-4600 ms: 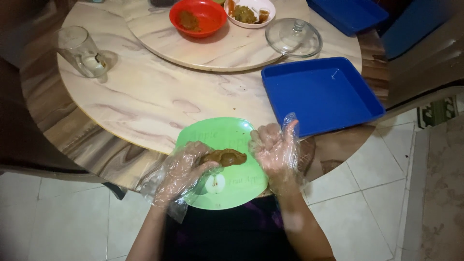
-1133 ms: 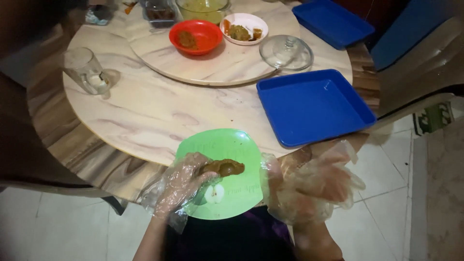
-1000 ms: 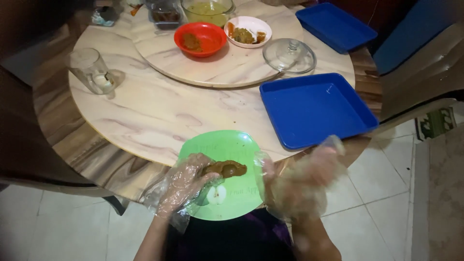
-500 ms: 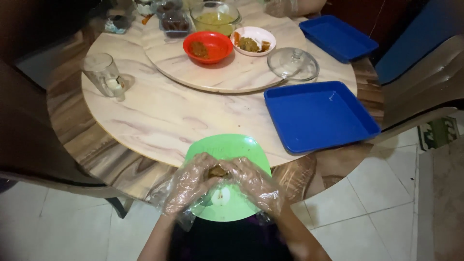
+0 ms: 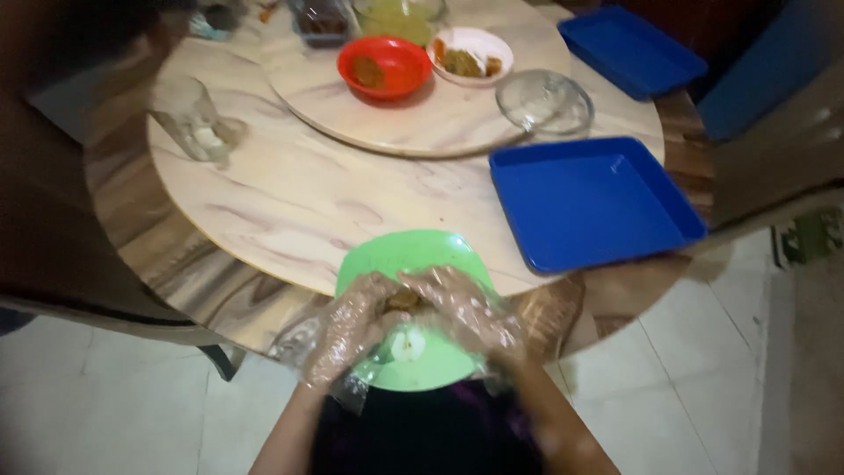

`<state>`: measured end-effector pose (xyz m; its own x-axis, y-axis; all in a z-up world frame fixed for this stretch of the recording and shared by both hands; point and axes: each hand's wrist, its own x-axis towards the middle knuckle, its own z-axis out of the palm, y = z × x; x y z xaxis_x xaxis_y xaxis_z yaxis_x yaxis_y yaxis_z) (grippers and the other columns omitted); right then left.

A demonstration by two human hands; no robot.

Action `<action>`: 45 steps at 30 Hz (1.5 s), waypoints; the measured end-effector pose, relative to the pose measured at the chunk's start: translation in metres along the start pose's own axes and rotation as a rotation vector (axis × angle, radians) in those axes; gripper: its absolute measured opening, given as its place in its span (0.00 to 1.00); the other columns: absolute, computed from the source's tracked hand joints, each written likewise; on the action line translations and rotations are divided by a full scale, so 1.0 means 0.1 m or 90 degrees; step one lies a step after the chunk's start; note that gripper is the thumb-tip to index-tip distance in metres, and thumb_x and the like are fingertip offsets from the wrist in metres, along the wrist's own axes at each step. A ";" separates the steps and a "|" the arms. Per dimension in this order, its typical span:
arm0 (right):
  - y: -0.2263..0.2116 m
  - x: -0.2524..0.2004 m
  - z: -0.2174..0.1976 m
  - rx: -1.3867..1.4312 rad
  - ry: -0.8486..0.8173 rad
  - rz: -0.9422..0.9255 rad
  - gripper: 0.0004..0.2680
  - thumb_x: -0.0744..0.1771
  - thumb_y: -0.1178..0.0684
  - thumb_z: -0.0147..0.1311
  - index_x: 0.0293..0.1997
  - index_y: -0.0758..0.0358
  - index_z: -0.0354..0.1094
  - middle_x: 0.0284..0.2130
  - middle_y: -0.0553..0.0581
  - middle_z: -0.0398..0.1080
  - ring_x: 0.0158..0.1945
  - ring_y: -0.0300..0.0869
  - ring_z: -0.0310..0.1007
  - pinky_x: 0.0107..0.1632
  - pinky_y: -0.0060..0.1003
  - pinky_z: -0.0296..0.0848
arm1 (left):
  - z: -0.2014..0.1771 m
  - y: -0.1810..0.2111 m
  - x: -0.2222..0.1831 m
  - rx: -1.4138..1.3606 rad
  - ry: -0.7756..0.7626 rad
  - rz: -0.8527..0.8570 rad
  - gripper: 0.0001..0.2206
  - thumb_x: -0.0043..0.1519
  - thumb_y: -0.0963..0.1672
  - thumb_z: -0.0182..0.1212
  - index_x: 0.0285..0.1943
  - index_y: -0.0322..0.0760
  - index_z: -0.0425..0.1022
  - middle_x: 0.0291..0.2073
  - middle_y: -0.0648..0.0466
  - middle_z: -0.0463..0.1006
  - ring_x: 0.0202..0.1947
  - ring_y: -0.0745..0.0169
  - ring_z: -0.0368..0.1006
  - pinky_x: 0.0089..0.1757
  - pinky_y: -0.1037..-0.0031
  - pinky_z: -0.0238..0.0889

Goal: A person wearing gloves is shaping and detailing a piece of dough on a green plastic board.

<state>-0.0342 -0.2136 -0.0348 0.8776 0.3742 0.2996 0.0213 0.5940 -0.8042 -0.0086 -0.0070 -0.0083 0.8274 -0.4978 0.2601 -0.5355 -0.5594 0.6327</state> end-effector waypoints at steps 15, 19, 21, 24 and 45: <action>-1.13 -0.12 0.49 -1.392 -0.009 -0.194 0.22 0.67 0.39 0.42 0.65 0.55 0.47 0.51 0.58 0.48 0.55 0.49 0.50 0.57 0.48 0.57 | -0.08 -0.10 0.05 0.048 -0.208 -0.087 0.11 0.60 0.51 0.64 0.50 0.54 0.73 0.41 0.59 0.74 0.51 0.60 0.72 0.53 0.62 0.67; -1.28 -0.20 0.48 -1.577 0.203 -0.310 0.36 0.69 0.17 0.17 0.80 0.51 0.21 0.78 0.64 0.22 0.81 0.59 0.20 0.79 0.71 0.27 | 0.00 -0.20 0.00 0.042 -0.083 0.059 0.08 0.62 0.49 0.59 0.45 0.48 0.72 0.37 0.62 0.75 0.38 0.63 0.69 0.33 0.68 0.65; -1.12 -0.21 0.37 -1.512 0.193 -0.325 0.35 0.69 0.17 0.20 0.81 0.48 0.22 0.78 0.60 0.20 0.81 0.57 0.16 0.79 0.72 0.20 | -0.05 -0.15 0.03 0.040 -0.054 0.088 0.09 0.63 0.51 0.58 0.45 0.47 0.73 0.35 0.61 0.75 0.36 0.64 0.69 0.31 0.70 0.66; -0.62 -0.33 0.00 -1.305 0.157 -0.229 0.30 0.61 0.28 0.57 0.70 0.44 0.61 0.69 0.69 0.56 0.76 0.63 0.40 0.75 0.60 0.21 | 0.00 -0.13 0.01 0.071 -0.175 -0.049 0.14 0.58 0.47 0.68 0.52 0.52 0.75 0.40 0.61 0.74 0.49 0.61 0.72 0.51 0.62 0.68; 0.55 -0.35 -0.72 -0.258 0.095 -0.025 0.22 0.66 0.31 0.51 0.63 0.46 0.62 0.44 0.55 0.68 0.50 0.46 0.69 0.55 0.45 0.69 | 0.17 0.00 0.23 0.142 -0.369 0.016 0.15 0.71 0.48 0.40 0.62 0.44 0.68 0.57 0.44 0.73 0.63 0.46 0.67 0.60 0.56 0.60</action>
<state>-0.0287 -0.2452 -0.1266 0.9315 0.2322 0.2798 0.2156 0.2671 -0.9393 0.0080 -0.0300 -0.0149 0.6213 -0.7563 -0.2050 -0.6274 -0.6369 0.4481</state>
